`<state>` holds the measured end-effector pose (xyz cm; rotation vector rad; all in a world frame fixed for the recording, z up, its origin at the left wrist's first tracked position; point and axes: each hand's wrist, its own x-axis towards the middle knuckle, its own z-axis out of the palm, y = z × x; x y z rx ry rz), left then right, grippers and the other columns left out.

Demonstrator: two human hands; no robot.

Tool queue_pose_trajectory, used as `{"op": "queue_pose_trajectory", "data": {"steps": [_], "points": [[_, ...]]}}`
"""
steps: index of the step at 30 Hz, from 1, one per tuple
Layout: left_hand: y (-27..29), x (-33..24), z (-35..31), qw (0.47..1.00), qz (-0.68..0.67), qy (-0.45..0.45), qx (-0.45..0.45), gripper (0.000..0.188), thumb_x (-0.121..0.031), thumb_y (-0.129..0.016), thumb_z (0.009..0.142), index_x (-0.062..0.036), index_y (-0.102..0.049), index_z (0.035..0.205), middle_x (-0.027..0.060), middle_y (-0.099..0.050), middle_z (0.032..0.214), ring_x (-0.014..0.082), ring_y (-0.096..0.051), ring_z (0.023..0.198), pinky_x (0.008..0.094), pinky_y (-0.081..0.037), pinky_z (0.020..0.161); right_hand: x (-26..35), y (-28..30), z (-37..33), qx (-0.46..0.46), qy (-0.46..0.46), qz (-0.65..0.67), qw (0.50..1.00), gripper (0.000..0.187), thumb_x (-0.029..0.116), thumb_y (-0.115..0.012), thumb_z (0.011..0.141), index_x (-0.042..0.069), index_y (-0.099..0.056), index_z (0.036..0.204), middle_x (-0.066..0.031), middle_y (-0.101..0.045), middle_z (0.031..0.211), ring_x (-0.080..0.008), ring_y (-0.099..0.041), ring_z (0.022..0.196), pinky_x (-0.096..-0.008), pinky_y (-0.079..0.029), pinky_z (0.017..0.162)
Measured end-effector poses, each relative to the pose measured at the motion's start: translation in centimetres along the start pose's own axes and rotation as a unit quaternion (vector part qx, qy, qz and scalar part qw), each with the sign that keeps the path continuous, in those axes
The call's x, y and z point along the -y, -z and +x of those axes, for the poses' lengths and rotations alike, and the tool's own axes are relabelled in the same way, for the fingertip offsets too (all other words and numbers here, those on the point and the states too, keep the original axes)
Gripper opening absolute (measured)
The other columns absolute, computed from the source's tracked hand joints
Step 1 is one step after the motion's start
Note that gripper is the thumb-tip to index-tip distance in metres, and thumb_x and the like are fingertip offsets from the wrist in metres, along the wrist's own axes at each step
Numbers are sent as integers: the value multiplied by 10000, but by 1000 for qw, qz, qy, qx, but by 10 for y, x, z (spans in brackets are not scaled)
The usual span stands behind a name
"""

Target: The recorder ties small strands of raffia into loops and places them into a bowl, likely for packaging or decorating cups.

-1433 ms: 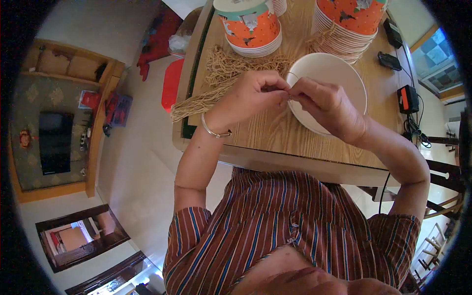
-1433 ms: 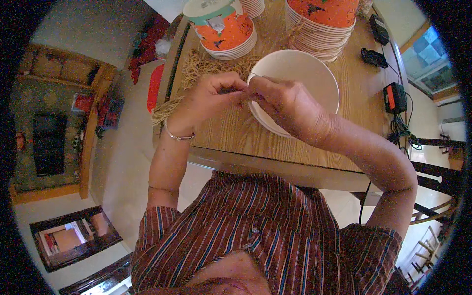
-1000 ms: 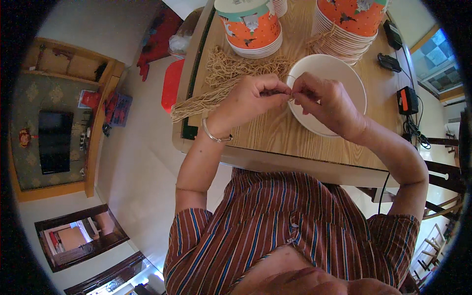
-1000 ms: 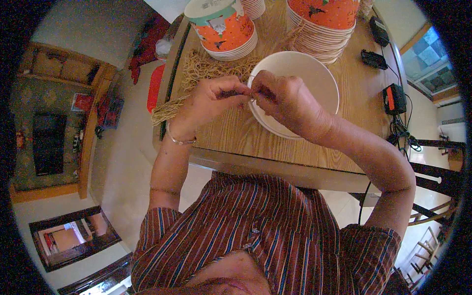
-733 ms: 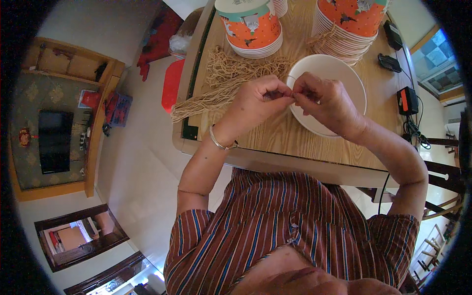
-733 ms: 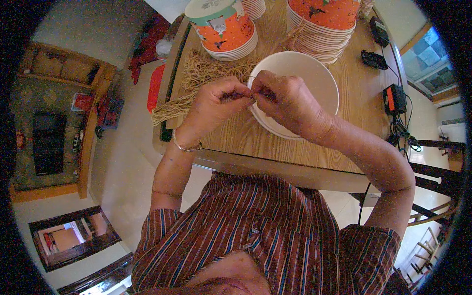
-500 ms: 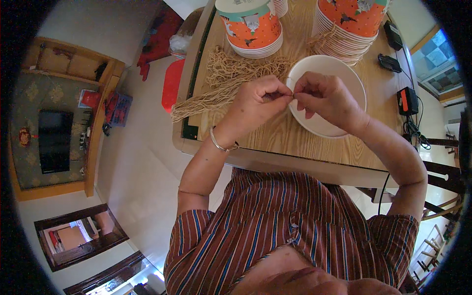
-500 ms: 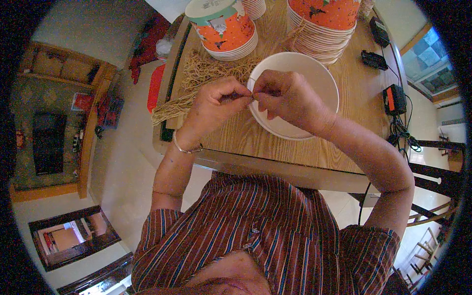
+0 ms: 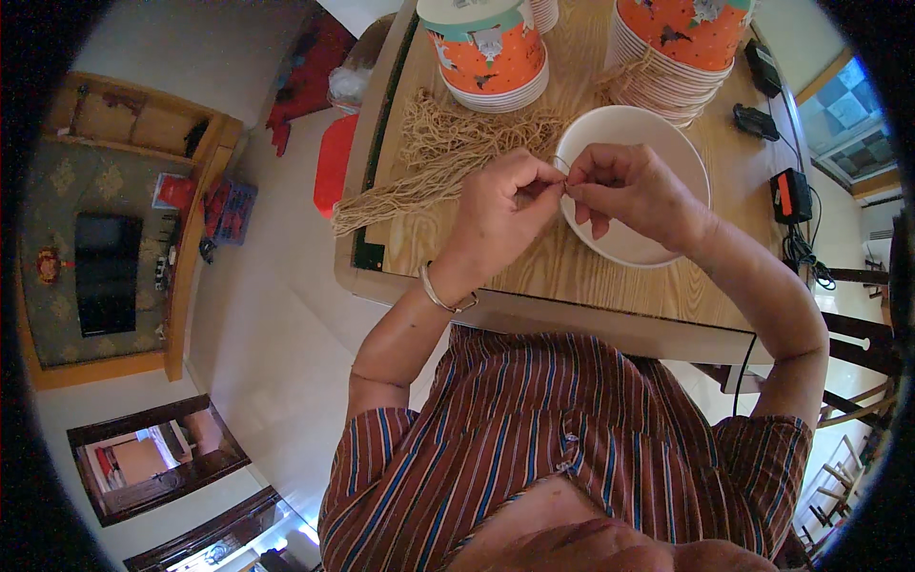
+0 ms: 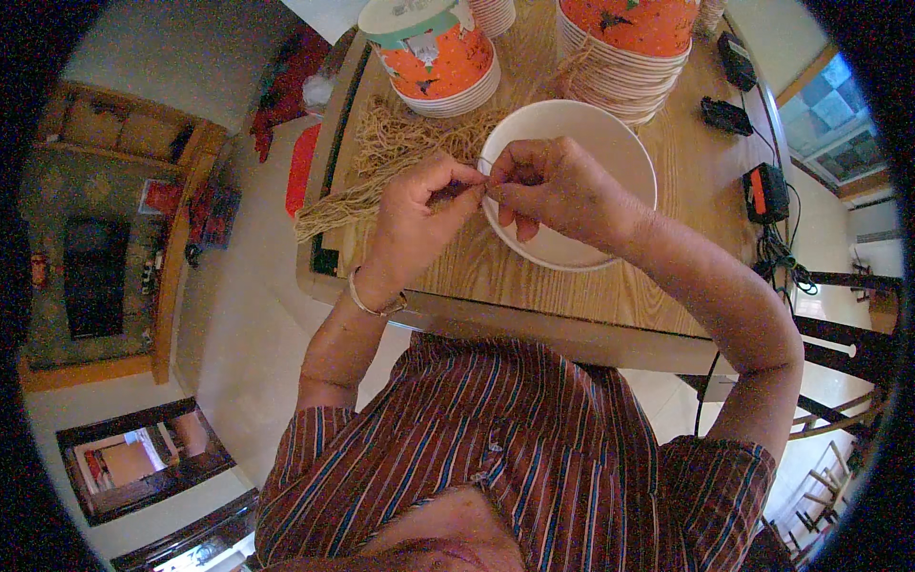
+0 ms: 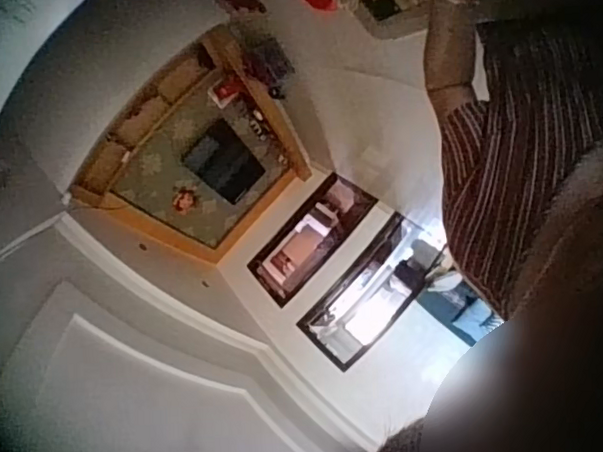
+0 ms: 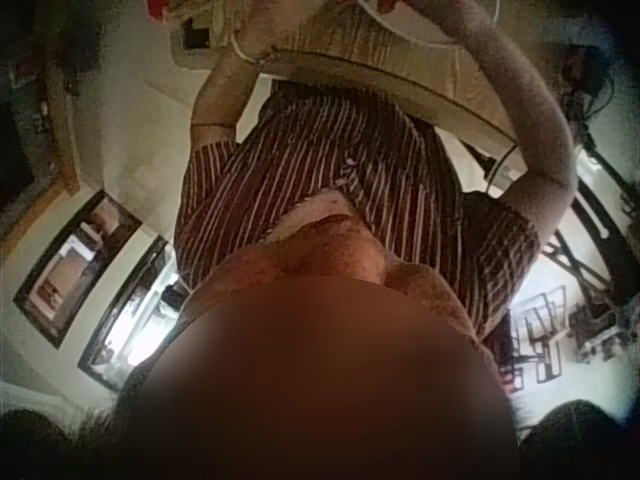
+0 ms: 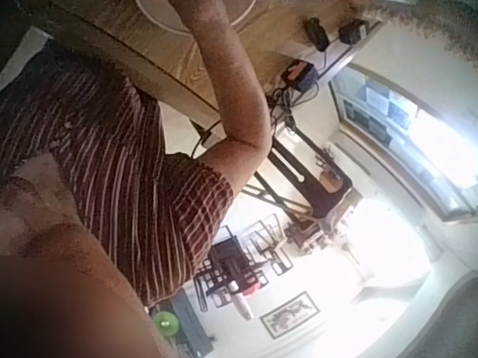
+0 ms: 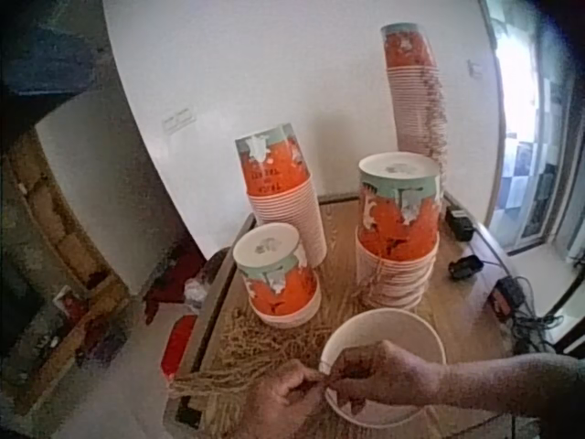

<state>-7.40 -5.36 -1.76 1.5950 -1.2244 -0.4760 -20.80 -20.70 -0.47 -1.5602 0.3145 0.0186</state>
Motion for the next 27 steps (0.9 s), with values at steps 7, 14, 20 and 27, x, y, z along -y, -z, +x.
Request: {"op": "queue_pose_trajectory", "data": {"steps": [7,14,20,27], "points": [[2,-1,0,996,62,-55,9,103,17,-663,809,-5,-642,907,81,-618,842,185,-629,806,292,-491,738,-1,4,2,-20,13,14,1000,74,88,-595,932,17,-603,951,-28,-628,765,-70,-592,659,-224,-502,574],[5,5,2,999,8,-11,37,80,-6,-658,835,-4,-638,913,54,-633,873,132,-613,837,271,-489,763,-4,-4,1,-49,72,-50,995,63,74,-589,935,18,-601,964,-12,-617,788,-54,-575,666,-217,-498,594],[8,7,4,998,24,-10,49,81,-11,-660,842,-3,-643,921,48,-637,860,123,-611,842,271,-494,774,1,-8,-6,-78,70,-126,986,102,62,-611,920,-7,-598,994,-18,-616,797,-60,-571,671,-219,-490,595],[6,8,4,999,11,-15,49,93,-13,-664,844,-2,-646,935,50,-634,870,125,-612,847,271,-495,778,-6,-9,-8,-127,222,-274,927,91,21,-646,872,-4,-606,950,-69,-622,776,-114,-581,641,-261,-495,594]]}}
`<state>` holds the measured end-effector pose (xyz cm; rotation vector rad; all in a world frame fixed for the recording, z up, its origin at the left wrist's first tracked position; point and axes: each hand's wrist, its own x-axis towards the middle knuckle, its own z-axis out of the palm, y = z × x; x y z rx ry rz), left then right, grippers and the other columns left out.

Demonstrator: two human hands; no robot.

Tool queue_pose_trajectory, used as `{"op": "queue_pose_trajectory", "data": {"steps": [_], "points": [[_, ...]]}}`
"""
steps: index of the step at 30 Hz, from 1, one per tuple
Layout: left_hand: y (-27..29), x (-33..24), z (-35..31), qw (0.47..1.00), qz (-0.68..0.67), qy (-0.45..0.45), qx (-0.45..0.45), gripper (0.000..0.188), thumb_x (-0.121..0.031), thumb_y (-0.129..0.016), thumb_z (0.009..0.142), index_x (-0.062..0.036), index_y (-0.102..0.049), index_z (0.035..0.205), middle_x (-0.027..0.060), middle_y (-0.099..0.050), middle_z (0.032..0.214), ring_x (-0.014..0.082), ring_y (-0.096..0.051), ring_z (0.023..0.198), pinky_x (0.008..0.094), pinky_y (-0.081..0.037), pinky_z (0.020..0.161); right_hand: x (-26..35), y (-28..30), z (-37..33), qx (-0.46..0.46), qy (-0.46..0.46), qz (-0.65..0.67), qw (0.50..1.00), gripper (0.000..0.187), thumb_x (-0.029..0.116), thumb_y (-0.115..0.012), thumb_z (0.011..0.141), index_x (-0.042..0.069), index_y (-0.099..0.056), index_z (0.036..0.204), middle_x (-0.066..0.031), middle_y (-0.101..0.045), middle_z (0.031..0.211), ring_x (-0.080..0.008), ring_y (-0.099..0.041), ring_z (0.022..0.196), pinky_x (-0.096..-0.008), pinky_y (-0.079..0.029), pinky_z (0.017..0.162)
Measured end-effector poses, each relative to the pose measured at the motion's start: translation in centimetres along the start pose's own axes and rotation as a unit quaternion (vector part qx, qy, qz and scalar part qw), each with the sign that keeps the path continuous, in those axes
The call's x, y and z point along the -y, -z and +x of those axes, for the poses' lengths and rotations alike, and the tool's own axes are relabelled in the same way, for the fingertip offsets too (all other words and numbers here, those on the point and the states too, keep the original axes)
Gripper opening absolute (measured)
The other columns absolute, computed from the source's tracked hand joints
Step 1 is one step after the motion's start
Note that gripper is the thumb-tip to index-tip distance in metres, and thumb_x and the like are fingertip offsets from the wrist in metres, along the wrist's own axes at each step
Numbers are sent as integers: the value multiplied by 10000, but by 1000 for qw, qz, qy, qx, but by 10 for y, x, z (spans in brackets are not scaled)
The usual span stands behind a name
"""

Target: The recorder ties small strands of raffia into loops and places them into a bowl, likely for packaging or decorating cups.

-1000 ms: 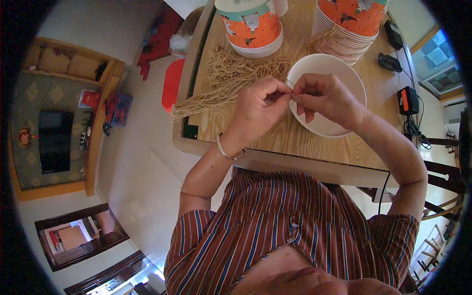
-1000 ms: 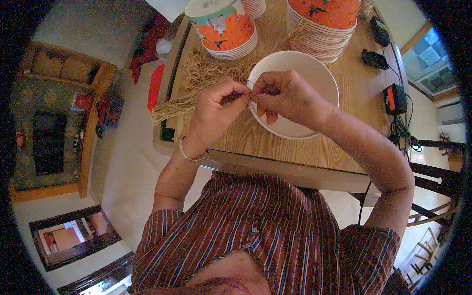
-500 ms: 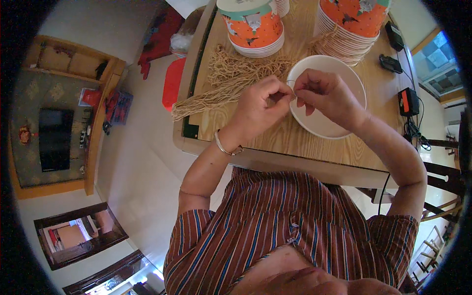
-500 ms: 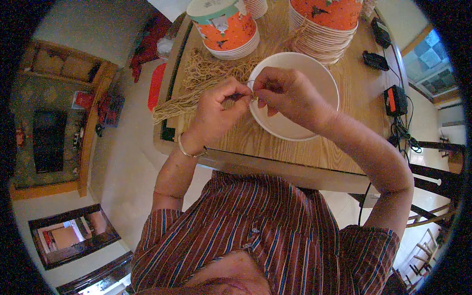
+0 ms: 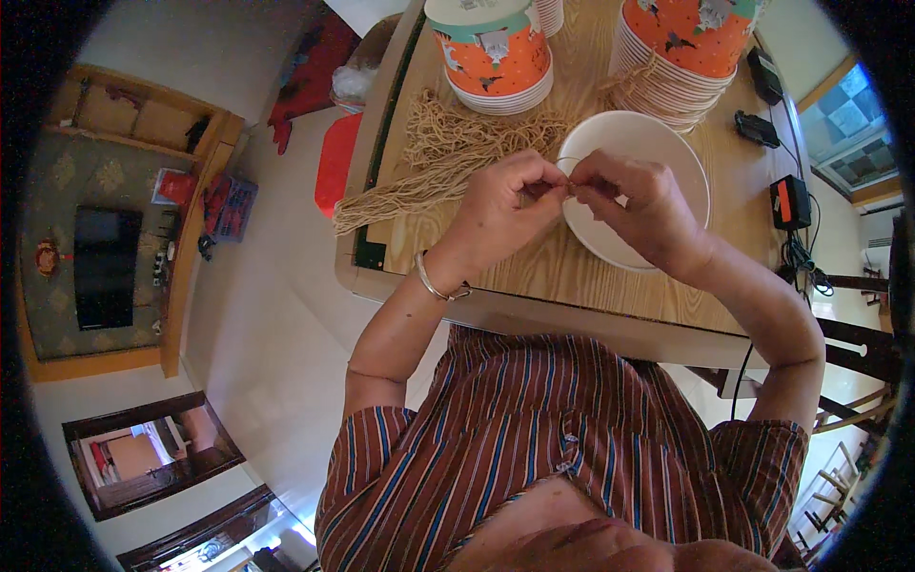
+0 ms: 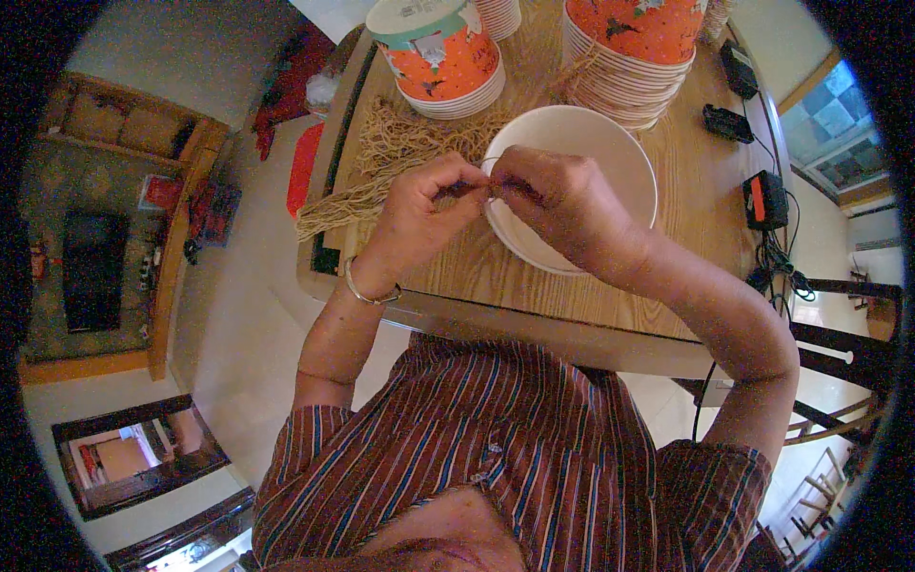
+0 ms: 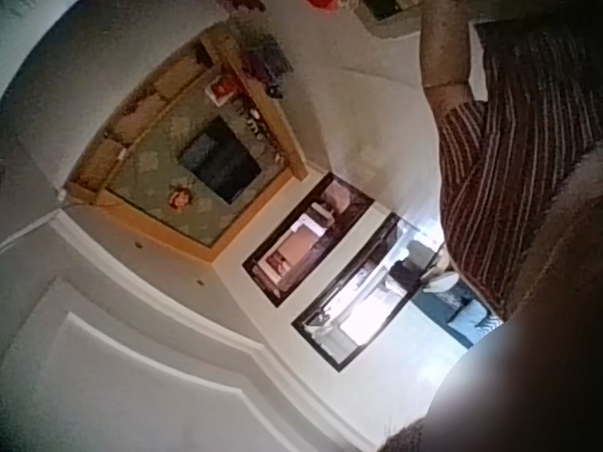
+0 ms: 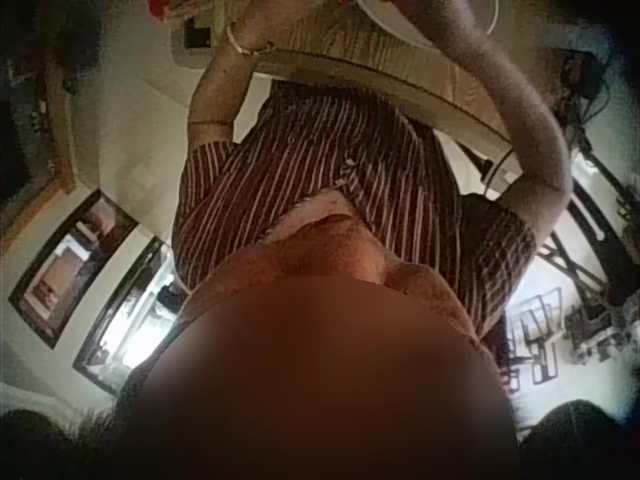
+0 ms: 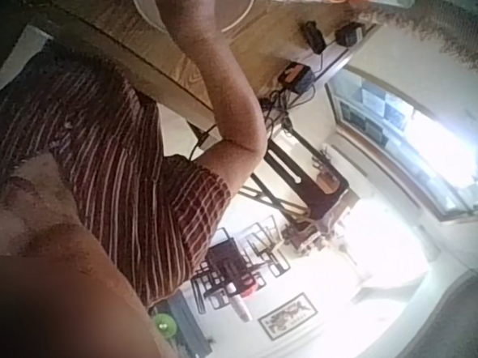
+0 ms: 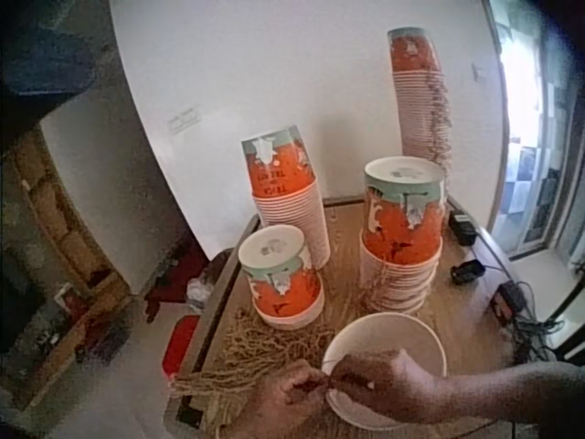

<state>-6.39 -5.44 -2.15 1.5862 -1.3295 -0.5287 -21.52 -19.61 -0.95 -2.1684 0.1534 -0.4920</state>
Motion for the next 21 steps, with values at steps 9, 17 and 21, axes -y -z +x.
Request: {"op": "queue_pose_trajectory", "data": {"steps": [9,17,21], "points": [[-1,-7,-1,999,32,-9,7,124,-27,-670,848,-13,-648,969,40,-637,877,117,-611,849,269,-500,776,1,3,1,12,-37,-10,999,111,75,-644,836,4,-601,910,-157,-645,756,-274,-650,658,-377,-523,599],[-14,-6,-8,996,13,-11,-89,179,-39,-691,840,-40,-622,1005,53,-618,849,131,-617,722,254,-500,624,-4,9,9,85,-204,194,956,57,82,-596,903,25,-593,910,1,-580,699,-55,-551,579,-210,-466,501],[-11,-11,-7,994,64,-43,-75,150,-26,-686,836,-33,-632,976,56,-600,853,148,-627,739,263,-502,618,-3,11,12,101,-224,207,947,63,79,-599,900,16,-599,902,0,-581,697,-52,-548,578,-209,-464,494]]}}
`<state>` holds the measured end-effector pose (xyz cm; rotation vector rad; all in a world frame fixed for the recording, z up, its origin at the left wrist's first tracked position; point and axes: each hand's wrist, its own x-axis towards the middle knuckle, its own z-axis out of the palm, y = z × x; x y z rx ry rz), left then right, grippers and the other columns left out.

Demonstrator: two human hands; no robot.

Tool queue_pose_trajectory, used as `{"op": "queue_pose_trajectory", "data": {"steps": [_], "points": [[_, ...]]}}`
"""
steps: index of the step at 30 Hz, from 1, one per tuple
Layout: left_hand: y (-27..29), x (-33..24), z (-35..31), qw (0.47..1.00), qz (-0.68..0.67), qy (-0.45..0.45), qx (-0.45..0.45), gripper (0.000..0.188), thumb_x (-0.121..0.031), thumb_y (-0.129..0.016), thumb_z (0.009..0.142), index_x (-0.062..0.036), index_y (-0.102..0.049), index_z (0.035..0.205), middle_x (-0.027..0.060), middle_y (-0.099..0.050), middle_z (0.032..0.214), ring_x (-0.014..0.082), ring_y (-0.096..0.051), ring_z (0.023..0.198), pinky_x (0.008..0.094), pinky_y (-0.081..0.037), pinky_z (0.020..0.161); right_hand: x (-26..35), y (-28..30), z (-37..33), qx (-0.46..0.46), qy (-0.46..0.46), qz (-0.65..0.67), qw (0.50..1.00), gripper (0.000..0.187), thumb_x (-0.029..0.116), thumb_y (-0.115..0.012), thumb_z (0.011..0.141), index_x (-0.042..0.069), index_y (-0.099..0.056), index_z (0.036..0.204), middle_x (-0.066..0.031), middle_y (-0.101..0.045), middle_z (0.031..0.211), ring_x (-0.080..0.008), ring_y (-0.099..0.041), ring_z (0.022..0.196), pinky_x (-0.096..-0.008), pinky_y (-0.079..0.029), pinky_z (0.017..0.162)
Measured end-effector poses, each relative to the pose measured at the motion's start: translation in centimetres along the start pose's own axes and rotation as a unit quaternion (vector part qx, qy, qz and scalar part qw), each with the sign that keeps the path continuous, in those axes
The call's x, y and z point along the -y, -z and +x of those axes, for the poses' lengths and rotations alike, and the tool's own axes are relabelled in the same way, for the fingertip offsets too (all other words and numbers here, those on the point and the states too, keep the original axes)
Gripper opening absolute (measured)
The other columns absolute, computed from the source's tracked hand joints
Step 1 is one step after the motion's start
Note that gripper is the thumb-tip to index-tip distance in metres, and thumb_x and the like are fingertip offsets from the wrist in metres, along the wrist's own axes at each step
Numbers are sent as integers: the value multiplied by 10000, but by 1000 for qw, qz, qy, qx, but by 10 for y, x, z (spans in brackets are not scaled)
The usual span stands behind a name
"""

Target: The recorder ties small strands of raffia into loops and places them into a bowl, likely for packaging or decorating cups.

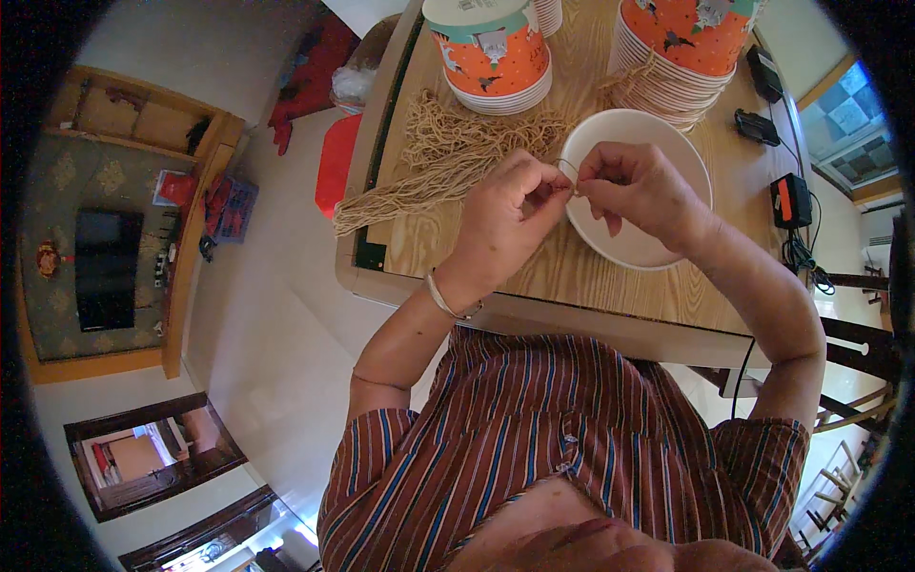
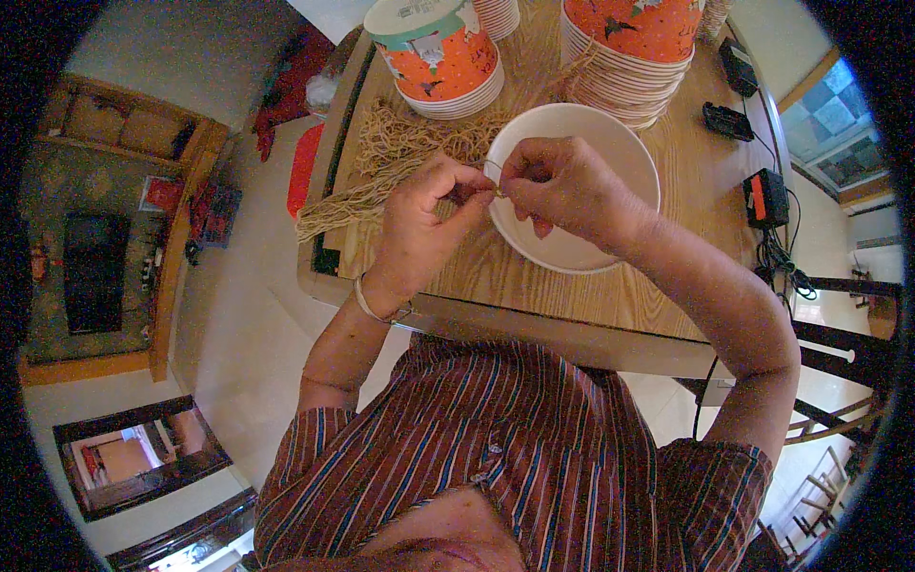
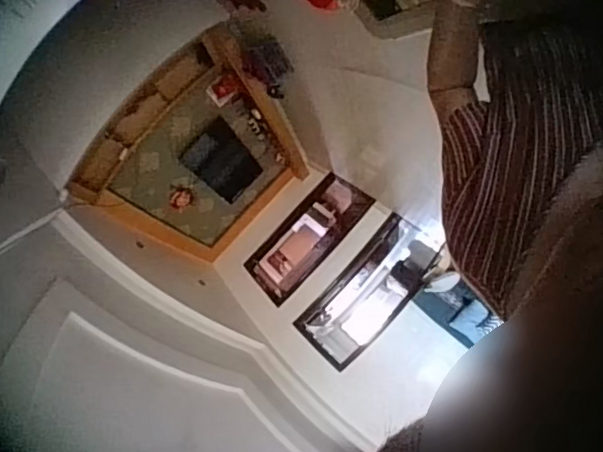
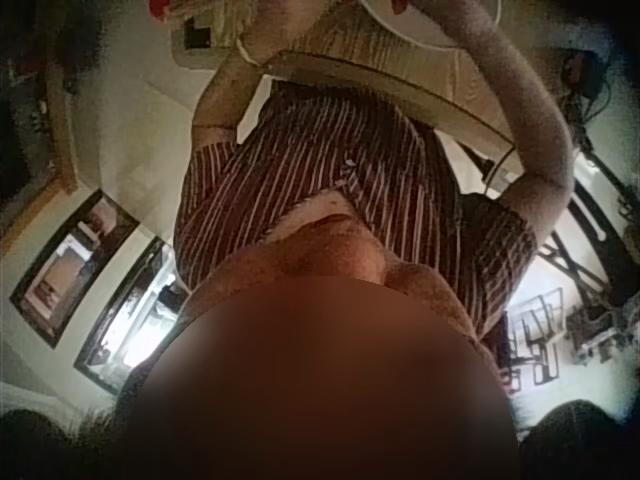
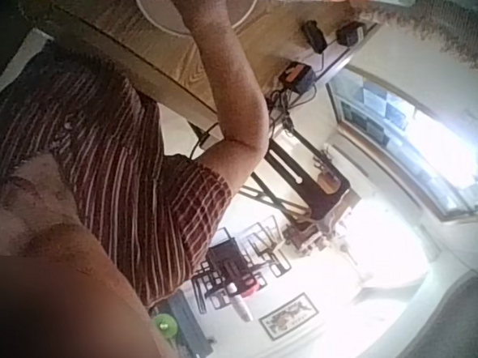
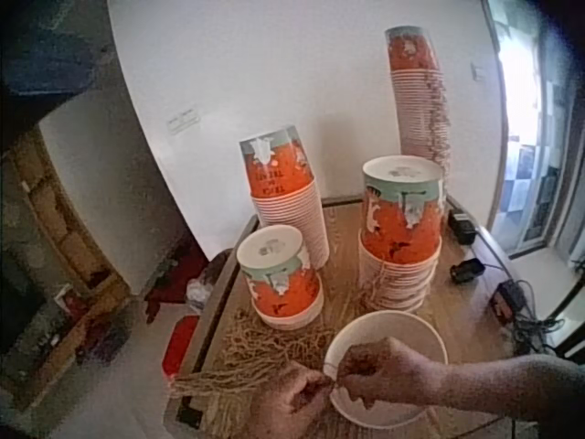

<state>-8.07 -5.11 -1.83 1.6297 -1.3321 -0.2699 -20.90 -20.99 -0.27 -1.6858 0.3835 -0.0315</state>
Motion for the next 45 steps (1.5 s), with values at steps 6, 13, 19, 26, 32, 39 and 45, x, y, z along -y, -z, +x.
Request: {"op": "queue_pose_trajectory", "data": {"steps": [6,13,19,26,32,39,45], "points": [[3,-6,1,998,49,-32,4,101,-12,-683,829,-18,-649,923,74,-584,861,177,-634,717,293,-517,620,-1,1,0,12,-16,36,999,84,90,-607,898,7,-614,887,-9,-586,693,-60,-553,574,-209,-467,486],[3,-4,3,1000,-3,-20,13,105,5,-673,826,-17,-653,927,67,-575,839,166,-622,710,278,-507,627,4,5,-1,33,-55,115,991,120,128,-615,906,10,-633,896,-20,-593,699,-81,-566,580,-224,-484,509],[1,12,0,988,-127,74,43,83,-10,-662,854,-13,-657,936,15,-614,867,90,-596,791,241,-492,708,-10,5,5,5,-12,66,998,160,144,-614,910,-14,-644,904,-42,-610,686,-102,-581,559,-243,-491,526],[0,13,-2,908,-346,232,51,80,-75,-635,908,-28,-660,967,-14,-641,914,62,-598,811,213,-506,729,-12,-4,1,-25,80,-10,996,114,94,-615,889,7,-554,928,-62,-621,746,-130,-608,660,-274,-514,602],[-5,23,-4,855,-445,261,56,108,-93,-636,912,-36,-659,1001,4,-659,933,85,-622,821,230,-516,736,-4,-9,-10,-57,199,-145,968,162,118,-646,860,10,-545,926,-100,-621,745,-177,-625,707,-331,-508,650],[-8,25,-3,855,-455,245,50,97,-69,-632,909,-36,-661,995,3,-663,916,79,-620,812,225,-521,720,3,-9,-12,-60,152,-218,962,174,151,-668,879,1,-580,886,-88,-603,743,-160,-569,680,-326,-474,639],[-7,15,-4,952,-254,158,64,89,-45,-656,884,-15,-667,967,-5,-642,885,48,-574,781,206,-477,683,0,-15,-12,-103,206,-308,923,229,215,-611,923,4,-559,849,-177,-589,771,-353,-592,698,-428,-476,621]]}}
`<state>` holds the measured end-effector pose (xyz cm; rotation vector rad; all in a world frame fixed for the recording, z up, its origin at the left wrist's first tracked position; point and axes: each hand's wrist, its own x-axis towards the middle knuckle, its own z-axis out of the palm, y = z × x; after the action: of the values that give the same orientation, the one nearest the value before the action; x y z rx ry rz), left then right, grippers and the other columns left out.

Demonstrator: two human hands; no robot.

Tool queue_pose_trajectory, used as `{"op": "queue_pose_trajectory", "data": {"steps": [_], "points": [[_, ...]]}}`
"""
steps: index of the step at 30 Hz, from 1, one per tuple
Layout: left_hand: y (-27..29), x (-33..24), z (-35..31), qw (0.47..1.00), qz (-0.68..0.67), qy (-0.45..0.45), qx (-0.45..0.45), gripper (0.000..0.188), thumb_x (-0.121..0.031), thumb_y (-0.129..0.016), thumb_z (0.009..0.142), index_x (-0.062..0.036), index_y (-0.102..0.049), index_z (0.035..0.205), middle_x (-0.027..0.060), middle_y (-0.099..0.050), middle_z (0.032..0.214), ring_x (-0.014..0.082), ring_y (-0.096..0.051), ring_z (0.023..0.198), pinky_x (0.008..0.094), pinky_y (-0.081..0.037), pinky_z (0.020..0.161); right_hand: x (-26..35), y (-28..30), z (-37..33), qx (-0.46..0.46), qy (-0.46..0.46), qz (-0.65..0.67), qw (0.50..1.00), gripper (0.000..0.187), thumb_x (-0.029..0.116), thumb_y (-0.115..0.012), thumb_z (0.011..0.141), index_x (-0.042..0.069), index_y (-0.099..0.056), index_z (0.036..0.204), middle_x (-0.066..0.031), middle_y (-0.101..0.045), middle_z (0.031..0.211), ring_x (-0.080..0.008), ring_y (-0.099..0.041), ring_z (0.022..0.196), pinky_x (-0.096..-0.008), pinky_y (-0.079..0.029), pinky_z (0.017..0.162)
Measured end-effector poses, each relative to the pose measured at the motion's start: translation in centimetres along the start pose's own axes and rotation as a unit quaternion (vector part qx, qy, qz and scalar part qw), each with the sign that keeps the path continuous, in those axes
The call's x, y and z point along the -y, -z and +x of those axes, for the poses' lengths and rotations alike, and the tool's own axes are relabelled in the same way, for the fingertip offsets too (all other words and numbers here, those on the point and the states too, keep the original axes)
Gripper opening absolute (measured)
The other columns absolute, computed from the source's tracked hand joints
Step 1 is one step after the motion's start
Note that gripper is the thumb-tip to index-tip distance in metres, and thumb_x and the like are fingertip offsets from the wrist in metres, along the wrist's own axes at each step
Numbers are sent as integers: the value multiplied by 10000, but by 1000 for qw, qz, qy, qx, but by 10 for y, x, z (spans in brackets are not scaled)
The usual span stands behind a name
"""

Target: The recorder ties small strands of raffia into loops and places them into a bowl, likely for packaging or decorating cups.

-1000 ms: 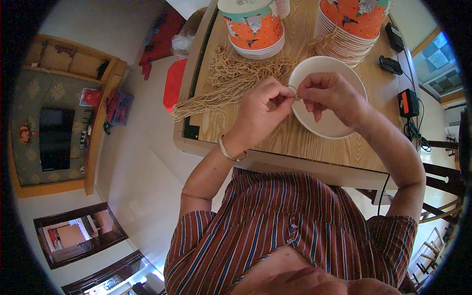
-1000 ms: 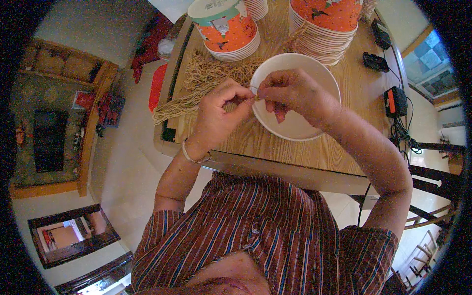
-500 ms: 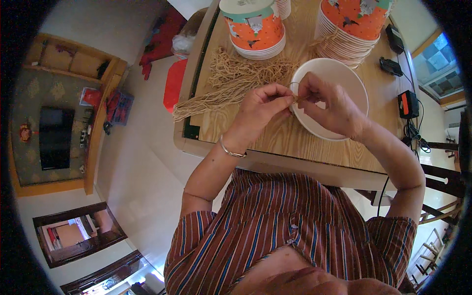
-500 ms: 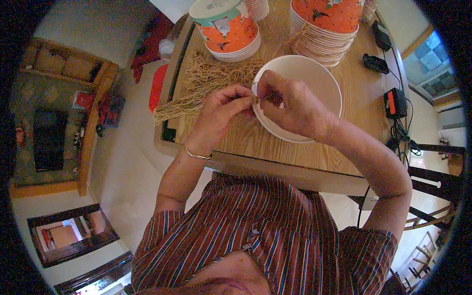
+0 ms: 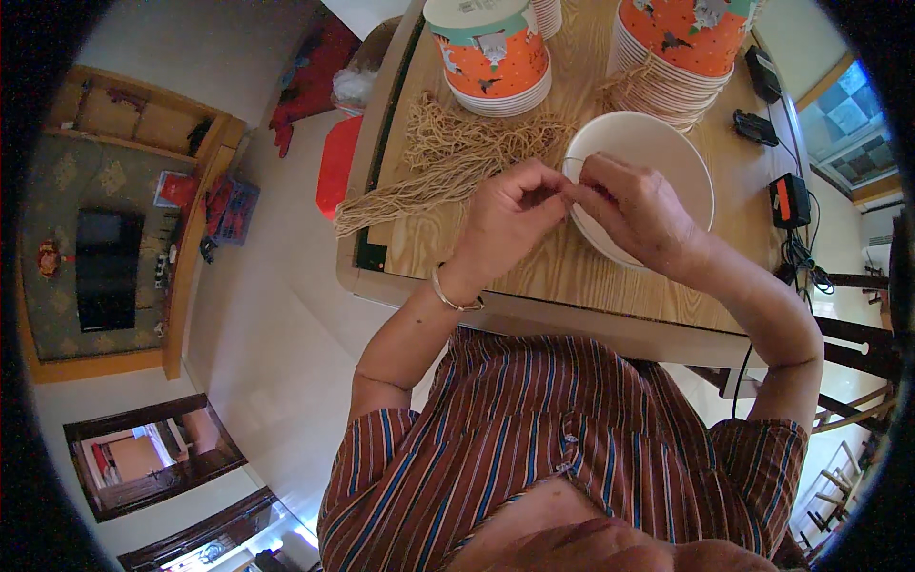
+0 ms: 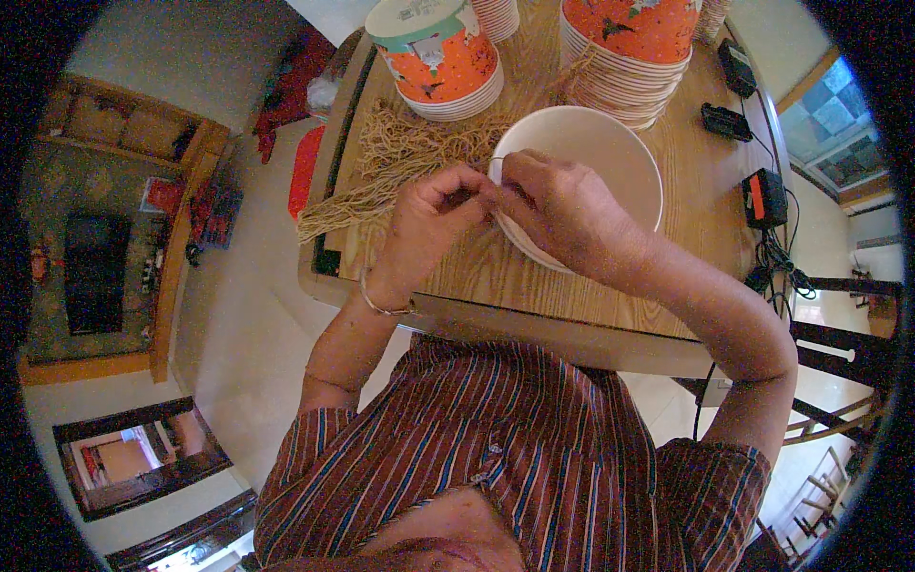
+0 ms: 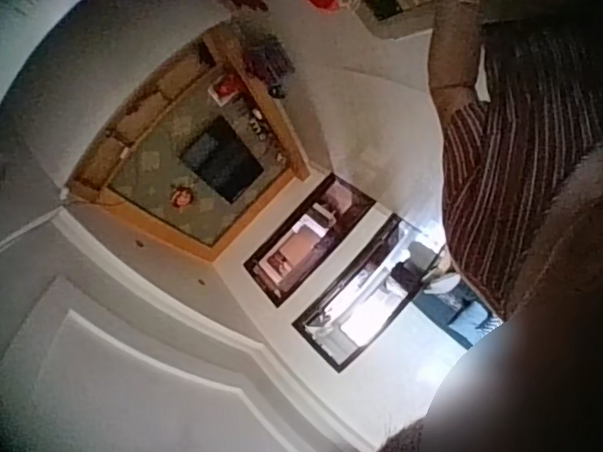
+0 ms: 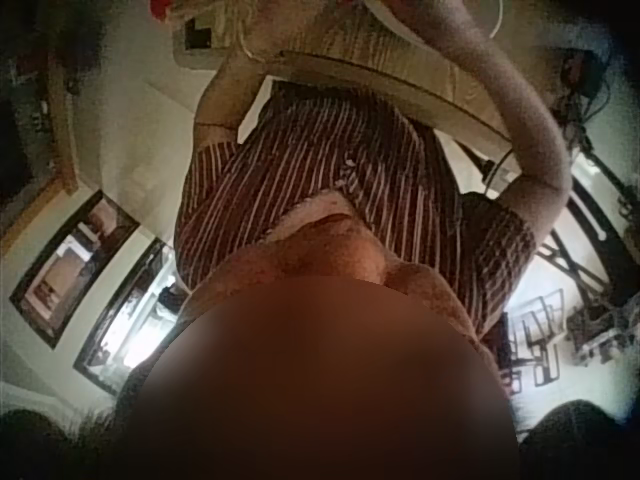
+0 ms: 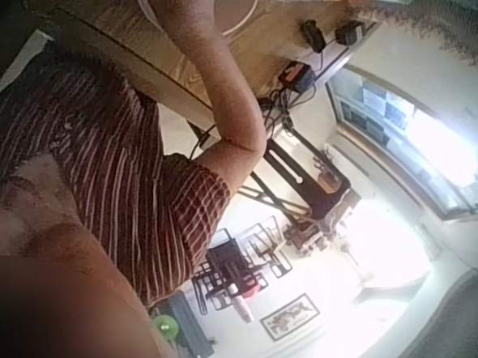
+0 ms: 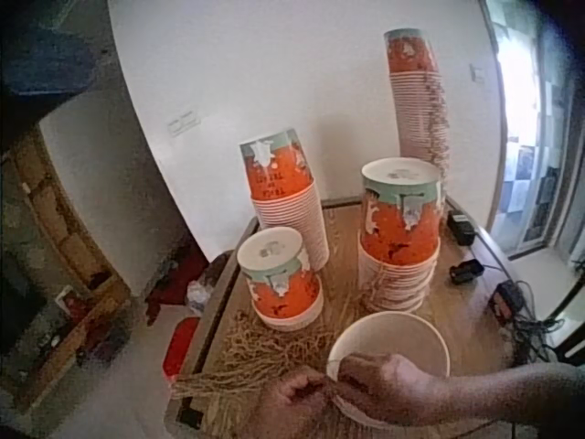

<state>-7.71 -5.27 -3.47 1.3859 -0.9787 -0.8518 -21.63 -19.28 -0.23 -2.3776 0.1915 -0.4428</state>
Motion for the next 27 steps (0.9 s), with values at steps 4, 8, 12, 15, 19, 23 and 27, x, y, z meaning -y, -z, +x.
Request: {"op": "queue_pose_trajectory", "data": {"steps": [4,8,12,15,19,23,27], "points": [[-6,-1,-3,993,95,-57,-32,85,-9,-621,894,-17,-655,972,-18,-632,863,57,-580,793,220,-492,704,1,-1,0,0,6,-39,999,242,240,-538,958,17,-520,867,-223,-602,810,-447,-607,763,-510,-490,646],[-8,-3,-4,994,95,-33,-50,86,-9,-621,893,-24,-650,973,-28,-619,859,49,-569,772,217,-487,693,-1,-4,-1,7,-10,-50,999,227,235,-546,954,22,-505,890,-229,-606,811,-448,-607,777,-511,-491,657],[-4,2,-2,996,67,-34,-45,80,-23,-623,901,-28,-646,978,-26,-625,866,47,-571,777,216,-488,692,2,0,1,14,-54,1,998,208,212,-556,948,16,-520,890,-240,-613,808,-452,-604,785,-509,-480,656],[-3,4,-2,998,40,-29,-35,73,-36,-619,913,-30,-646,980,-25,-631,875,47,-572,783,212,-489,691,-1,1,1,21,-55,44,997,196,196,-558,945,10,-532,892,-242,-612,794,-454,-600,781,-499,-470,649],[-2,3,-1,1000,13,-7,-22,72,-41,-628,911,-30,-647,979,-24,-635,885,43,-571,794,210,-488,693,-7,1,0,40,-66,84,993,171,165,-538,978,11,-548,907,-67,-553,699,-142,-540,615,-305,-456,576],[-2,1,-1,995,89,-32,-13,101,-60,-659,895,-36,-647,992,-28,-618,876,37,-555,782,205,-475,693,-10,3,1,66,-88,98,989,189,191,-530,987,24,-555,903,-19,-544,713,-94,-531,636,-266,-454,577],[-5,-1,-2,995,91,-50,-6,113,-64,-679,881,-40,-639,984,-34,-597,864,32,-541,767,202,-464,690,-12,3,3,73,-126,184,972,222,195,-544,950,-7,-577,865,-133,-583,630,-214,-599,565,-377,-462,533]]}}
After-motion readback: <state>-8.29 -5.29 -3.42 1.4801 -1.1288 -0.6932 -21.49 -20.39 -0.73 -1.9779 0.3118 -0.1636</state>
